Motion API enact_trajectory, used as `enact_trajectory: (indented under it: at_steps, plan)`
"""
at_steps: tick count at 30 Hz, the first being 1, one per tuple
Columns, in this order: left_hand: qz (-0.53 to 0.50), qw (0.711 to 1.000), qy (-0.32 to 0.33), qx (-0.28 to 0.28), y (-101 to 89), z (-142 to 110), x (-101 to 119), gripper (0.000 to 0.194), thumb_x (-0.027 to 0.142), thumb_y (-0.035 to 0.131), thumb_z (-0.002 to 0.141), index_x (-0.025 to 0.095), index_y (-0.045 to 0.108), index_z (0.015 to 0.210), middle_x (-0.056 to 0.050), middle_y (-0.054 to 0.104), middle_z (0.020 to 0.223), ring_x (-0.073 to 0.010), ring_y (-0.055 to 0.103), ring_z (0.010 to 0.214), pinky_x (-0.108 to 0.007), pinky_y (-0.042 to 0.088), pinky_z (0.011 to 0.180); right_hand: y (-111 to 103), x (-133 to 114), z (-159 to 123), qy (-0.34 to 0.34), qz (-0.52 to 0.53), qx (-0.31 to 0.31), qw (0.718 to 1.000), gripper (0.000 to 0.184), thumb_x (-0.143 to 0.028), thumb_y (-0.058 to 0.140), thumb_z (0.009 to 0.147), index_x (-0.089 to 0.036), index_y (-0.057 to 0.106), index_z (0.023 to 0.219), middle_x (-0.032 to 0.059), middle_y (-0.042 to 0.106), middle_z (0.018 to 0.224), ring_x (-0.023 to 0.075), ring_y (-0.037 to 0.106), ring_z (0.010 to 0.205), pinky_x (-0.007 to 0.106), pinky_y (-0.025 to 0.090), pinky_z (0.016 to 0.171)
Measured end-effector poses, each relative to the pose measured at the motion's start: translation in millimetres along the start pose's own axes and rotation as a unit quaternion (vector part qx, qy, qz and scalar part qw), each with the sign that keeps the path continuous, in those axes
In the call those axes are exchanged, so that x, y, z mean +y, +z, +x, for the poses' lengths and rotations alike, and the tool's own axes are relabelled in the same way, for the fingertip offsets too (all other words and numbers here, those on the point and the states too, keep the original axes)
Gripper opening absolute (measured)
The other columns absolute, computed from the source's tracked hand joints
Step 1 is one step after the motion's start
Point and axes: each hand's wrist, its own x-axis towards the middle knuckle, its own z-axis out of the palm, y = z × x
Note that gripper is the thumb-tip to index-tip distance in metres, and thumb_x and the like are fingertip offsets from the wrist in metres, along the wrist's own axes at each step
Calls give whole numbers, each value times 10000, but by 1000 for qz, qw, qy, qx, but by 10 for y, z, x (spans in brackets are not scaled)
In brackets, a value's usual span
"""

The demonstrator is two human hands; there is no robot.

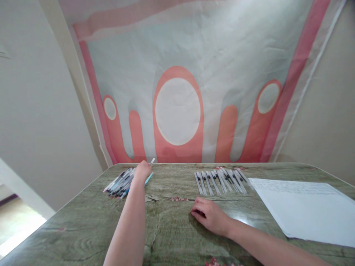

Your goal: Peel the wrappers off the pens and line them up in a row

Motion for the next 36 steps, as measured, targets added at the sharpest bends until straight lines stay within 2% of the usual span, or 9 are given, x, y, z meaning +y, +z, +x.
enact_trajectory:
  at_steps: [2,4,7,10,12,14,22,29,36]
  plan:
    - [-35,998,55,-18,-6,-73,213,180,272,484,707,155,592,791,-55,635,773,-150,574,739,-248,417,670,-16,-17,1,9,28,15,999,181,-247,427,826,-175,591,797,34,547,770,124,508,710,232,406,653]
    - [-131,978,142,-78,8,-207,455,211,273,465,714,135,578,827,-28,610,673,-121,553,626,-226,416,604,-39,-33,6,27,62,53,996,205,-277,406,837,-173,580,808,34,540,765,123,501,688,239,409,653]
    - [-249,922,238,-175,19,-494,818,246,305,486,705,119,561,847,-14,585,655,-99,521,576,-210,406,559,-85,-23,26,88,124,156,976,238,-340,387,841,-172,524,940,41,536,801,124,493,656,243,416,611]
    - [-308,847,305,-308,36,-781,1094,290,335,517,699,121,545,893,-11,577,681,-89,516,598,-204,412,578,-143,47,61,156,201,264,930,350,-398,374,835,-174,394,1104,44,516,834,123,483,616,231,415,526]
    - [-308,804,320,-396,77,-918,1208,292,337,540,690,125,546,890,-6,569,685,-88,516,605,-205,414,581,-179,116,81,179,242,305,904,390,-427,363,831,-176,358,1129,29,494,791,120,468,576,230,413,494]
    - [-291,780,330,-445,140,-1000,1271,268,337,555,682,129,557,851,-2,562,670,-90,514,603,-202,408,567,-202,183,94,191,262,310,894,392,-454,358,825,-176,387,1099,8,474,714,118,446,529,229,398,460]
    - [-278,768,333,-471,254,-1077,1315,320,417,511,711,141,564,864,-6,562,725,-86,497,633,-190,379,555,-182,247,97,196,272,293,895,322,-474,423,789,-185,501,908,1,503,652,117,441,491,224,361,427]
    - [-276,785,330,-446,281,-1123,1341,443,565,442,696,142,542,781,23,475,639,-50,375,512,-176,304,474,-174,273,75,212,278,305,886,301,-465,385,806,-205,522,867,-5,496,585,129,424,467,233,337,421]
    - [-283,803,292,-435,334,-1176,1383,473,606,449,658,145,540,710,47,363,548,-43,275,444,-183,208,409,-173,319,86,215,292,305,880,275,-450,407,806,-196,508,790,-37,432,522,108,381,434,222,316,414]
